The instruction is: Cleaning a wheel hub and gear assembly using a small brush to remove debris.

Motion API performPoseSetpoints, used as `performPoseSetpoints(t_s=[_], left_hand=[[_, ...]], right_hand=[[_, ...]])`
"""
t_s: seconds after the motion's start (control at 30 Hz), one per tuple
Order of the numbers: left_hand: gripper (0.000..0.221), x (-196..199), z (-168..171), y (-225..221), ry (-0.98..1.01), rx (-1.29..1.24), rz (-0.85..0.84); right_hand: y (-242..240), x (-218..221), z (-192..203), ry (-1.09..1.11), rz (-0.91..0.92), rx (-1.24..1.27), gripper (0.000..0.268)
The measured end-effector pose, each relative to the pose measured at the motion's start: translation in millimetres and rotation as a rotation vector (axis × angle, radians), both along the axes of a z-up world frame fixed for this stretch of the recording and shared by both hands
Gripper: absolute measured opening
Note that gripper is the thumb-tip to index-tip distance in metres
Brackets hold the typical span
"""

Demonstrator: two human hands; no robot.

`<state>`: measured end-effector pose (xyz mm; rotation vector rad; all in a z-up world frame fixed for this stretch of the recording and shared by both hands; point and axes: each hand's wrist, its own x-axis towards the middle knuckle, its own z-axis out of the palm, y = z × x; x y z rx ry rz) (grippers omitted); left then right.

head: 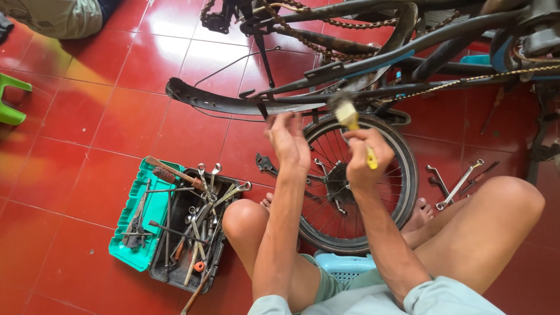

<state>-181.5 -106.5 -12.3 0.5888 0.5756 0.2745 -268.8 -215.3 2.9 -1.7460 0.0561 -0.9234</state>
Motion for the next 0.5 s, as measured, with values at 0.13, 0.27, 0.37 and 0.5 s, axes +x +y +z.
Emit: performPoseSetpoints(t_s=[0.13, 0.27, 0.37, 0.5], left_hand=[[0.040, -10, 11, -14, -0.020, -0.122, -0.219], [0.035, 8, -14, -17, -0.052, -0.117, -0.287], [0.033, 5, -2, -15, -0.044, -0.120, -0.292], [0.038, 4, 3, -23, -0.052, -0.155, -0.346]], right_hand=[[7, -12, 30, 0.028, 0.012, 0.056, 0.016], [-3, 13, 36, 0.061, 0.171, 0.044, 0.016], [-39, 24, 44, 0.021, 0.138, 0.006, 0.016], [-91, 24, 81, 0.058, 0.168, -0.098, 0.015]])
